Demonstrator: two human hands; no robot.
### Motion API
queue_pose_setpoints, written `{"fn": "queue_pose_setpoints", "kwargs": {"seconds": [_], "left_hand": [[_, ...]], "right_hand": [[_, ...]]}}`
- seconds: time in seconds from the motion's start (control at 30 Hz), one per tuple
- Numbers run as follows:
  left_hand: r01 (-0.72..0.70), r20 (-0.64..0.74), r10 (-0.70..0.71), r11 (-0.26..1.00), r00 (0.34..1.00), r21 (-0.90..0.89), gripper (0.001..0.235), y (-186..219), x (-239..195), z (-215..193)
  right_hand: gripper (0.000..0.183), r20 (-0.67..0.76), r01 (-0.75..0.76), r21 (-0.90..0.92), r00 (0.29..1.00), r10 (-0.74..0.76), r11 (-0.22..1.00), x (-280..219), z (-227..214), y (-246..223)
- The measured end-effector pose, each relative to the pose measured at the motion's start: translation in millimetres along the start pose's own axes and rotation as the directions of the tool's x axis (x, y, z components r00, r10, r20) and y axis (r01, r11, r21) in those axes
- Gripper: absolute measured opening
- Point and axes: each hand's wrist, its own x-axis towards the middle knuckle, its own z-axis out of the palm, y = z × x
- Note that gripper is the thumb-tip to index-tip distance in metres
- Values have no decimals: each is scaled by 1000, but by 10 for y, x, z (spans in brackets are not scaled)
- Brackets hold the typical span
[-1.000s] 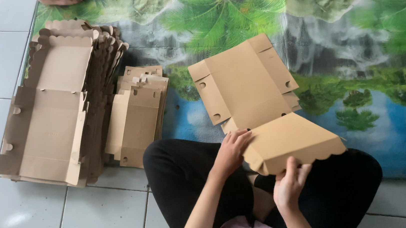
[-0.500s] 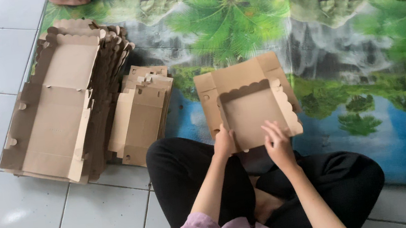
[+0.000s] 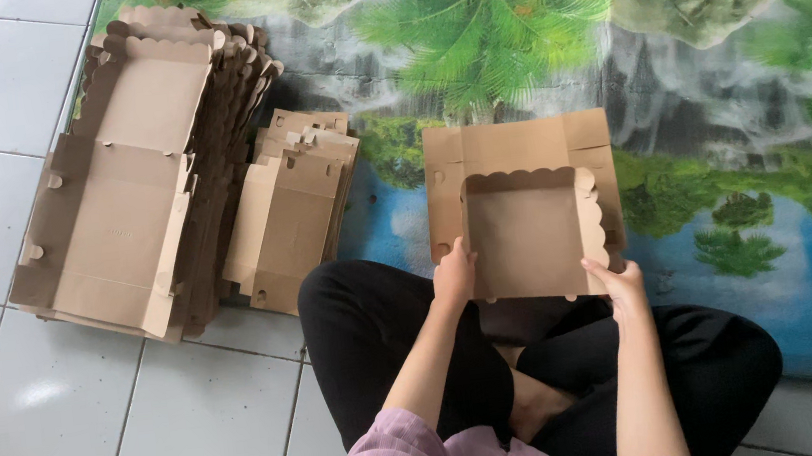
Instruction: The person sits on the floor and assembles flat cardboard pieces into boxes by hand. They fold the sides, tuck in the tabs, and secure the flaps to form the box structure.
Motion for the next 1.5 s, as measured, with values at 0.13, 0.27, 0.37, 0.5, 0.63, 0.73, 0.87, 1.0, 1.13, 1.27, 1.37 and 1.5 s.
{"fn": "queue_pose_setpoints", "kwargs": {"seconds": [0.13, 0.27, 0.37, 0.5, 0.63, 0.73, 0.87, 1.0, 1.13, 1.27, 1.37, 1.5], "left_hand": [[-14, -22, 13, 999, 1000, -38, 47, 123, -114, -160], [-78, -121, 70, 995, 990, -67, 40, 110, -136, -174], [-120, -261, 111, 993, 959, -20, 42, 243, -295, -358], [-145, -501, 122, 989, 857, -6, 60, 432, -548, -641], [-150, -499, 126, 989, 857, -7, 57, 321, -482, -468], [-191, -485, 183, 981, 855, 33, 54, 293, -462, -401], [-450, -380, 477, 878, 793, 163, 41, 295, -444, -294], [-643, -136, 700, 702, 701, 306, 44, 284, -505, 22], [-643, -2, 705, 648, 709, 409, 77, 246, -641, 187], [-597, 64, 678, 594, 732, 538, 80, 244, -621, 242], [-584, 103, 648, 593, 755, 554, 80, 255, -603, 266], [-559, 64, 656, 583, 752, 590, 85, 299, -581, 419]], "right_hand": [[80, 52, -47, 149, 998, 39, 988, -188, 28, -152], [60, 31, 47, 24, 998, -47, 999, -562, 68, -498], [58, 25, 99, 2, 995, -99, 995, -777, 102, -661], [53, -54, 175, 0, 983, -175, 985, -693, 193, -572], [51, -126, 230, -6, 965, -229, 973, -553, 299, -408], [52, -152, 253, 45, 958, -244, 967, -445, 338, -324], [54, -97, 302, -24, 948, -303, 953, -313, 359, -203], [55, -32, 297, -116, 953, -302, 948, -217, 376, -101], [60, -21, 313, -264, 944, -330, 912, -206, 412, 41], [78, -128, 568, -586, 639, -758, 578, -457, 396, -40], [67, -100, 533, -588, 698, -709, 608, -435, 393, -1], [60, -62, 516, -475, 788, -612, 713, -189, 379, 183]]}}
